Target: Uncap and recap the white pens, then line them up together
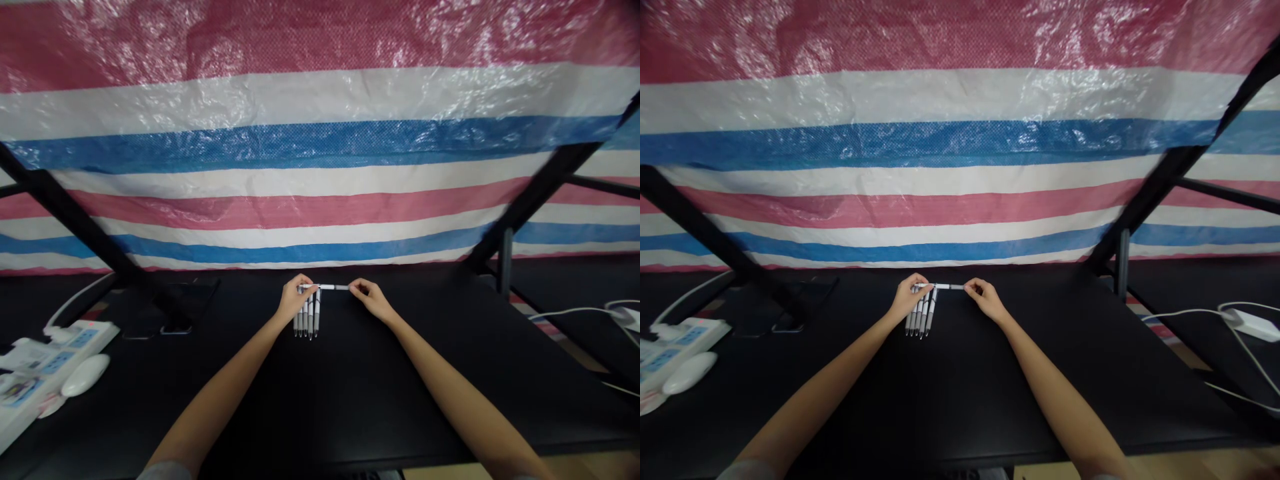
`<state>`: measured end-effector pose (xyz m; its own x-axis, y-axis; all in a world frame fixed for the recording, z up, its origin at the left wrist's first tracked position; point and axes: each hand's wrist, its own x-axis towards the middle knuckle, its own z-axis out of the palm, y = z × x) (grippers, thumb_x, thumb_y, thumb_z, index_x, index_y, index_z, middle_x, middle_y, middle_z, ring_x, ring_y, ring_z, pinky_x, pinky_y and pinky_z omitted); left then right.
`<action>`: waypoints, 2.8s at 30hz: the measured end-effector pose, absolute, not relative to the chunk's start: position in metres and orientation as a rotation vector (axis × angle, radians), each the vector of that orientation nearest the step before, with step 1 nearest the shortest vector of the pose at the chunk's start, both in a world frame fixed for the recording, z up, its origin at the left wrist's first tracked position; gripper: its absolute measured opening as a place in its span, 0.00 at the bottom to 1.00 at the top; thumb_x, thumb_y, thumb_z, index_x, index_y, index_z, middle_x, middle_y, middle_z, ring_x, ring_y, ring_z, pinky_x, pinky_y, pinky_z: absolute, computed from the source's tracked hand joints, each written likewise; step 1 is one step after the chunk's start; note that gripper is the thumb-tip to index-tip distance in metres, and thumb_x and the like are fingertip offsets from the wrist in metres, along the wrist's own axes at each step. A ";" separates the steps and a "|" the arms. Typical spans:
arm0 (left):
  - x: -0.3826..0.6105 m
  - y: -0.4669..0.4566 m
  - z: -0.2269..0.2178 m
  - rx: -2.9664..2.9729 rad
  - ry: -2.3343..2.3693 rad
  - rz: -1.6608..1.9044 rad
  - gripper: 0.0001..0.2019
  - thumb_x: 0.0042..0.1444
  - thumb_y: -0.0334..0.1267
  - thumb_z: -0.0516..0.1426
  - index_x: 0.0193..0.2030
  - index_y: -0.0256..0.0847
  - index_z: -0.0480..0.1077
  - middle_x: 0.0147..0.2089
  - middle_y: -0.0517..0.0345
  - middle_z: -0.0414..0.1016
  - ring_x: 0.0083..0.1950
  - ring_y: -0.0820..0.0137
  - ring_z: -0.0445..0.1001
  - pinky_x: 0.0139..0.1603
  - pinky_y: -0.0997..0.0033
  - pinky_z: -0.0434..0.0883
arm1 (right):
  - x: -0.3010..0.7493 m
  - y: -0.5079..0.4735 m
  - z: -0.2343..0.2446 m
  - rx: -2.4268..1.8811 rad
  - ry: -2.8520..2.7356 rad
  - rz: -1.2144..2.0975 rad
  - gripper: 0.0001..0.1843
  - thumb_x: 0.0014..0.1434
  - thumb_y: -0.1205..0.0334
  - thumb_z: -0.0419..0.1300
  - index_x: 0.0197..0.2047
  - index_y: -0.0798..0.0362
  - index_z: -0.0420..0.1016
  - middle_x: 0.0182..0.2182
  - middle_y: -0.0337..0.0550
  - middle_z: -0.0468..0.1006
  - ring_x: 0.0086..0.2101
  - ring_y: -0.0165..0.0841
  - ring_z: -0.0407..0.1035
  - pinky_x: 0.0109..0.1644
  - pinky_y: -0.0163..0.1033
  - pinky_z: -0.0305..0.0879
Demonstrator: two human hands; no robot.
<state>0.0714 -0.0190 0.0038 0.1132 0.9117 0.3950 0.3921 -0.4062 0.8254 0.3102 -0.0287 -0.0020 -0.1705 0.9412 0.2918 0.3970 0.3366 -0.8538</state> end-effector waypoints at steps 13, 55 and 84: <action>0.072 -0.022 0.006 1.863 1.265 1.253 0.07 0.48 0.40 0.59 0.29 0.39 0.70 0.28 0.61 0.73 0.30 0.72 0.69 0.33 0.74 0.64 | 0.308 -0.030 0.000 -1.237 -1.738 0.780 0.22 0.57 0.42 0.50 0.35 0.53 0.74 0.28 0.41 0.72 0.32 0.34 0.66 0.38 0.39 0.60; 0.075 -0.028 0.006 2.032 1.187 1.306 0.04 0.44 0.29 0.63 0.26 0.39 0.71 0.30 0.58 0.74 0.35 0.69 0.71 0.38 0.69 0.67 | 0.310 -0.028 0.000 -1.280 -1.980 0.691 0.32 0.61 0.38 0.37 0.16 0.51 0.54 0.20 0.40 0.64 0.28 0.33 0.60 0.38 0.39 0.56; 0.063 -0.016 0.009 0.874 0.744 1.326 0.22 0.45 0.32 0.64 0.49 0.37 0.70 0.31 0.57 0.76 0.29 0.72 0.75 0.33 0.72 0.73 | 0.309 -0.031 0.004 -1.324 -1.815 0.749 0.34 0.58 0.34 0.40 0.23 0.53 0.70 0.25 0.42 0.71 0.30 0.35 0.66 0.42 0.41 0.60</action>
<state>0.0634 -0.0158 0.0092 0.1114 0.9934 0.0278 -0.4937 0.0310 0.8691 0.3093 -0.0307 0.0044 -0.1797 0.9560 0.2320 0.5139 0.2923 -0.8065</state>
